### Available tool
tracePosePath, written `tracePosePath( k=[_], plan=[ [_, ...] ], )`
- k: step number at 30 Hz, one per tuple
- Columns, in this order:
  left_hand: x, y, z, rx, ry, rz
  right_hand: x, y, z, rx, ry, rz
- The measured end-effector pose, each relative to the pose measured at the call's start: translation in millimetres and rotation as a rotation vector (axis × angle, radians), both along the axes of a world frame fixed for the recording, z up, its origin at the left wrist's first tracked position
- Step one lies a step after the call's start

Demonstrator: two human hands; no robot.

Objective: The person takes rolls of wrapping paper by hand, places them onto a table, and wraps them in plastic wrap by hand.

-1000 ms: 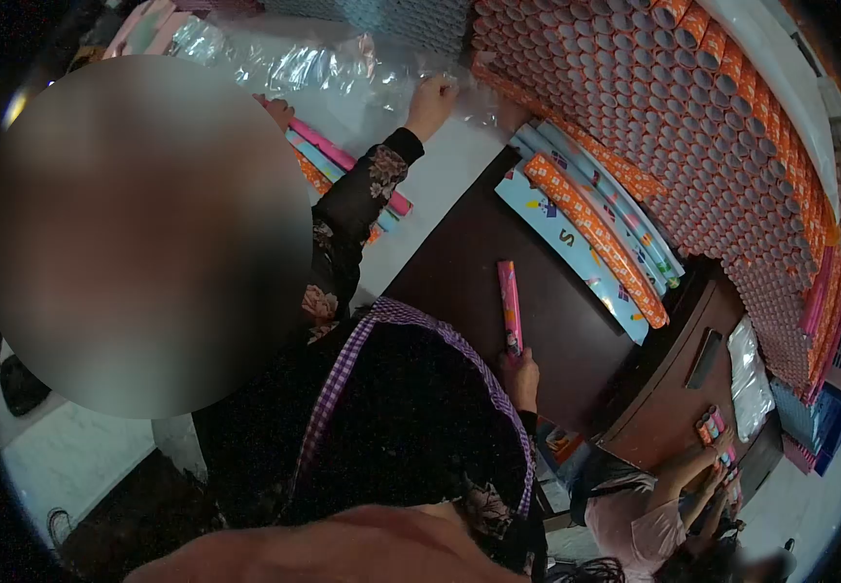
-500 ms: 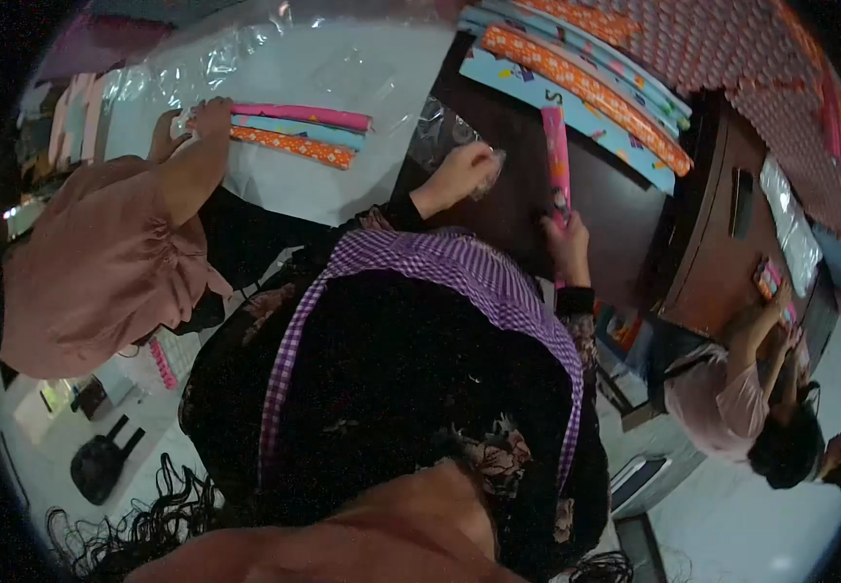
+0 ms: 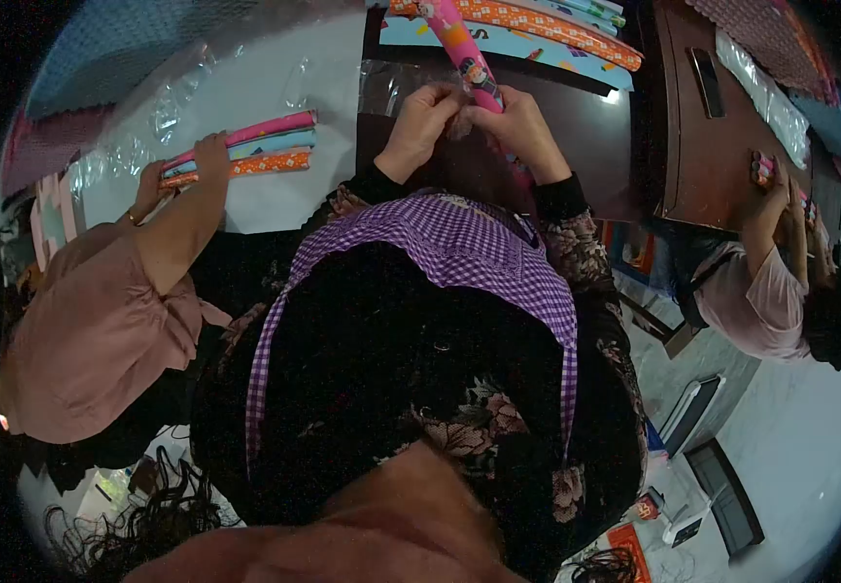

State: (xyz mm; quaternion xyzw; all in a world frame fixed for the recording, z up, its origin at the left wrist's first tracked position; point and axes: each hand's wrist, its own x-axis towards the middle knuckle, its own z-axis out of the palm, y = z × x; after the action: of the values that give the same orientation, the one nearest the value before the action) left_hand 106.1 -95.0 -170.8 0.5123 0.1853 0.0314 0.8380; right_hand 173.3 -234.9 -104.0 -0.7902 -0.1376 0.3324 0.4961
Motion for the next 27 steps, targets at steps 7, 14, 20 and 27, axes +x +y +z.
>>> tracePosePath(
  k=[7,14,20,27],
  plan=[
    [-8.1,1.1,2.7,-0.118,-0.075,-0.144,-0.9,-4.6,-2.3,0.105,0.129,-0.087],
    [-5.0,-15.2,18.5,0.108,-0.14,-0.227,17.8,-17.7,-7.8,0.082,0.079,-0.061],
    [-5.2,-12.8,20.8,0.165,-0.042,-0.24,35.1,-43.9,1.8,0.212,0.062,-0.055],
    [-18.9,1.5,36.7,0.036,-0.198,-0.262,35.8,-40.2,-3.7,0.238,0.211,0.168]
  ],
)
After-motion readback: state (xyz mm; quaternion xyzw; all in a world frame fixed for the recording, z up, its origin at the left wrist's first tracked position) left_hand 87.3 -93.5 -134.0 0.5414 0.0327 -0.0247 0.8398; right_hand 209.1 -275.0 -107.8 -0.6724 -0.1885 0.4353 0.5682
